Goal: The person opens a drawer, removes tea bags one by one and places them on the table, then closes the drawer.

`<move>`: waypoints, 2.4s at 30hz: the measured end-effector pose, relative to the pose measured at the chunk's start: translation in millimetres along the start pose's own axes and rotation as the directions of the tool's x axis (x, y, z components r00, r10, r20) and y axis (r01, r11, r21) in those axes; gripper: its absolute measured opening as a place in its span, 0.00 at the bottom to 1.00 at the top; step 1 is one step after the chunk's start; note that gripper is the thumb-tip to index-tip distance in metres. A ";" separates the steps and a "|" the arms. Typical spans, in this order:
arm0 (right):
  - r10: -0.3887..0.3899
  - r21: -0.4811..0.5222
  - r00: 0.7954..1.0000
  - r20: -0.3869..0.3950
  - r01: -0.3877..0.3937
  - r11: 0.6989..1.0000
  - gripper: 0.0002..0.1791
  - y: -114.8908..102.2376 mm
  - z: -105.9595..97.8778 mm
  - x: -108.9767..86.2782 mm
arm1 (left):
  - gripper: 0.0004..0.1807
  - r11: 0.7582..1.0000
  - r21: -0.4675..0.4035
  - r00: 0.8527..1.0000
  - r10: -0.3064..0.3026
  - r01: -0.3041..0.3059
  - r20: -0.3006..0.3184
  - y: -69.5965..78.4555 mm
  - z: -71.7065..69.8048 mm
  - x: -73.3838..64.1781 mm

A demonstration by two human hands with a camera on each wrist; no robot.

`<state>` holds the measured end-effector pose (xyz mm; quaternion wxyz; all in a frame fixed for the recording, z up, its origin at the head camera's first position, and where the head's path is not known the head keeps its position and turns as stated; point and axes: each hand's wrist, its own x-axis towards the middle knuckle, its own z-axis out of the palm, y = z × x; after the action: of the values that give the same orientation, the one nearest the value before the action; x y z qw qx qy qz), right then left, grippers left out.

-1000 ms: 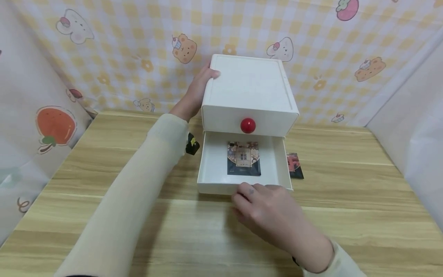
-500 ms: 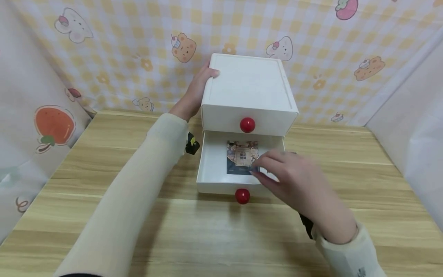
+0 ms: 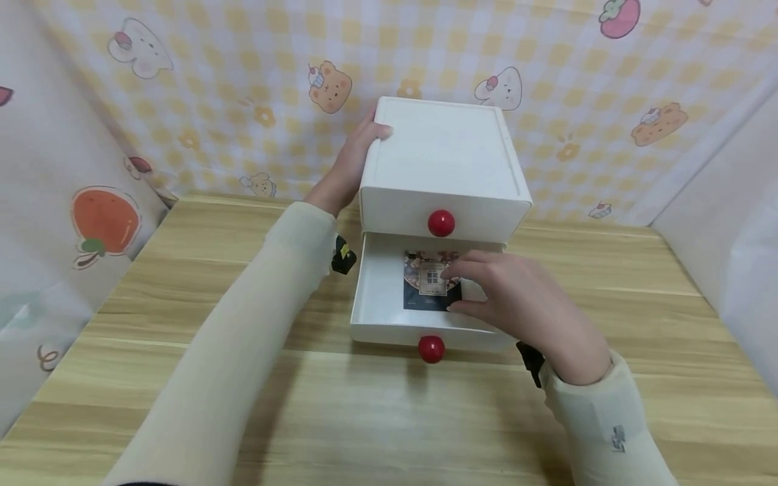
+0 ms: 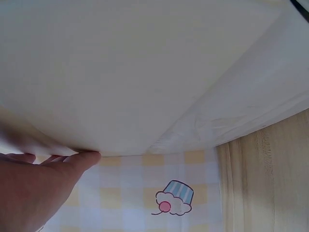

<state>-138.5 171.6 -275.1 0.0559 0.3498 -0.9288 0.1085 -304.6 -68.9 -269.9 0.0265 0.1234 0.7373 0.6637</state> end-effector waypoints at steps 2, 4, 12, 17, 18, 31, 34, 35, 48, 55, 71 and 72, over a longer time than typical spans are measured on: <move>0.017 0.011 0.999 0.036 -0.018 1.000 0.23 3.0 3.3 2.1 | 0.39 1.000 0.000 1.000 -0.003 0.003 -0.003 0.6 0.1 0.1; 0.038 0.024 0.997 0.073 -0.040 0.999 0.24 5.2 7.1 4.6 | 0.39 1.000 0.001 1.000 -0.003 0.003 -0.003 1.3 0.2 0.2; 0.081 0.055 0.986 0.143 -0.090 0.994 0.33 9.5 17.1 10.5 | 0.39 1.000 0.007 1.000 -0.001 0.001 0.009 2.2 1.5 -1.0; 0.071 0.032 0.987 0.141 -0.076 0.997 0.36 11.7 19.7 13.3 | 0.39 1.000 0.004 1.000 -0.005 0.005 0.008 1.8 1.3 -0.6; 0.073 0.023 0.986 0.148 -0.077 0.997 0.36 11.8 20.1 13.8 | 0.39 1.000 0.003 1.000 -0.007 0.007 0.007 1.7 1.0 -0.4; 0.060 -0.029 0.985 0.159 -0.056 0.998 0.31 11.3 22.2 15.3 | 0.39 0.999 0.026 0.999 -0.043 0.043 -0.011 2.3 0.0 -2.0; 0.050 -0.026 0.987 0.150 -0.047 0.999 0.29 11.7 22.0 15.5 | 0.39 0.998 0.028 0.999 -0.047 0.047 -0.011 2.9 0.1 -2.4; 0.045 -0.025 0.988 0.146 -0.042 0.999 0.28 11.9 22.0 15.6 | 0.39 0.998 0.029 0.999 -0.049 0.050 -0.011 3.1 0.2 -2.6; -0.032 0.069 0.999 0.001 0.032 0.997 0.16 13.7 16.8 15.1 | 0.39 0.998 0.032 0.999 -0.046 0.046 -0.014 3.2 0.4 -3.1; -0.133 0.014 0.973 -0.187 0.139 0.990 0.12 16.2 15.0 9.5 | 0.38 0.999 0.003 0.999 -0.036 0.036 -0.006 1.9 -0.2 -2.2; -0.275 -0.018 0.837 -0.474 0.303 0.953 0.25 6.9 -8.6 -24.4 | 0.38 1.000 -0.007 1.000 -0.016 0.016 0.003 0.5 0.0 -1.4; -0.275 -0.016 0.828 -0.488 0.306 0.952 0.26 6.8 -10.2 -27.2 | 0.38 1.000 -0.004 1.000 -0.015 0.015 0.004 0.6 0.1 -1.5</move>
<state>-122.4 196.4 -271.2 0.2916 0.4501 -0.8170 0.2119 -303.1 -69.0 -269.5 0.0331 0.1193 0.7368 0.6647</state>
